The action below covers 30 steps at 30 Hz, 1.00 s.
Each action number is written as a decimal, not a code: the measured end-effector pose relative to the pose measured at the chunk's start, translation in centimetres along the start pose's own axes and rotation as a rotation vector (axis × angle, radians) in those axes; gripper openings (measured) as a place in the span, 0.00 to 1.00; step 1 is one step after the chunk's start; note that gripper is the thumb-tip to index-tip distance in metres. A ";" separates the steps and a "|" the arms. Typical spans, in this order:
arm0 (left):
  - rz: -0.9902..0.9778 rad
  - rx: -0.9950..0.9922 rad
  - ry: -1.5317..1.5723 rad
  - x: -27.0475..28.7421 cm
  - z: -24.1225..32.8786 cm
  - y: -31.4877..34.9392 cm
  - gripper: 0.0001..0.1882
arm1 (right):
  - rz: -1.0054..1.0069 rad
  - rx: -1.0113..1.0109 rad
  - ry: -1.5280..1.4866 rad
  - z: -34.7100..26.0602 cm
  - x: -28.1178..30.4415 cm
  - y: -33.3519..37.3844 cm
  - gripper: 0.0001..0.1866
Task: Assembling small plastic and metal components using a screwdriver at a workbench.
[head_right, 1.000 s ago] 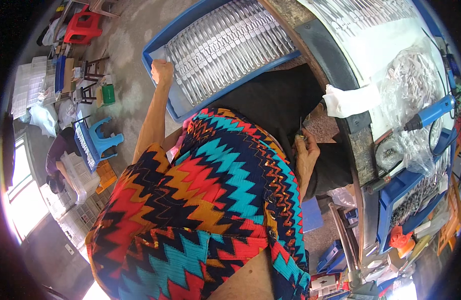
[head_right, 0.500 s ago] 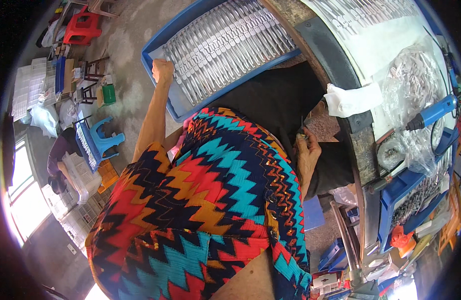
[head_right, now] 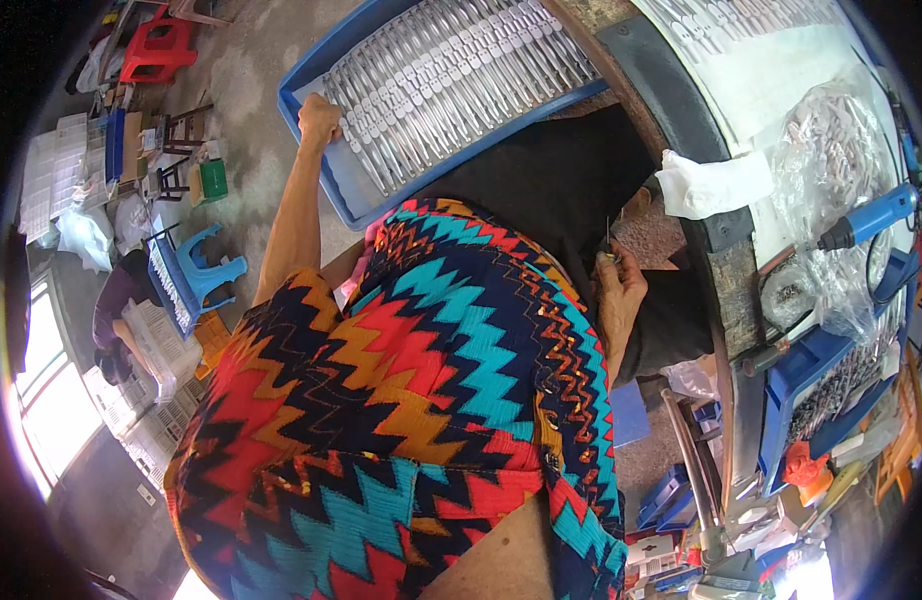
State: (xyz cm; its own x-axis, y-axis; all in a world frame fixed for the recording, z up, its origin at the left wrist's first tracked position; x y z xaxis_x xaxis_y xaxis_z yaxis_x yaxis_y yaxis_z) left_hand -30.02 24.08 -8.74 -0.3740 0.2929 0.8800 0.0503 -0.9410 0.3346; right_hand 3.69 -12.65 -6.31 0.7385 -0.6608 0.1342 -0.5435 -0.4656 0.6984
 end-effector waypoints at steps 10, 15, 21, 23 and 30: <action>0.096 -0.111 -0.036 -0.1 0.2 0.5 0.13 | -0.002 -0.005 0.040 0.0 0.1 0.0 0.15; 0.066 -0.129 -0.110 -0.3 0.0 -0.2 0.14 | 0.003 0.001 0.041 0.3 0.2 -0.2 0.15; 0.034 -0.099 -0.140 0.4 0.8 0.6 0.13 | 0.007 0.016 0.055 0.4 0.2 -0.2 0.15; 0.037 -0.111 -0.157 0.5 1.0 0.8 0.13 | 0.011 0.030 0.059 0.6 0.3 -0.4 0.15; 0.011 -0.101 -0.184 -0.2 0.1 0.1 0.16 | 0.035 0.033 0.094 0.1 0.2 -0.1 0.16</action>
State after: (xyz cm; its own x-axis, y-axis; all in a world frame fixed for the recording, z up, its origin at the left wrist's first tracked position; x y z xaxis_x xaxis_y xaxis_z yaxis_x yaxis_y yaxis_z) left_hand -29.85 23.91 -8.83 -0.1983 0.3000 0.9331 -0.0434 -0.9538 0.2974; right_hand 3.81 -12.81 -6.41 0.7523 -0.6193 0.2246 -0.5811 -0.4633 0.6691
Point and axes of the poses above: each hand's wrist, its own y-axis away from the middle knuckle, its own x-axis out of the back of the hand, z = x × y, the point moved 4 cm from there along -y, towards the middle knuckle, and after that the axes turned 13 degrees about -x, right-handed, at the moved point
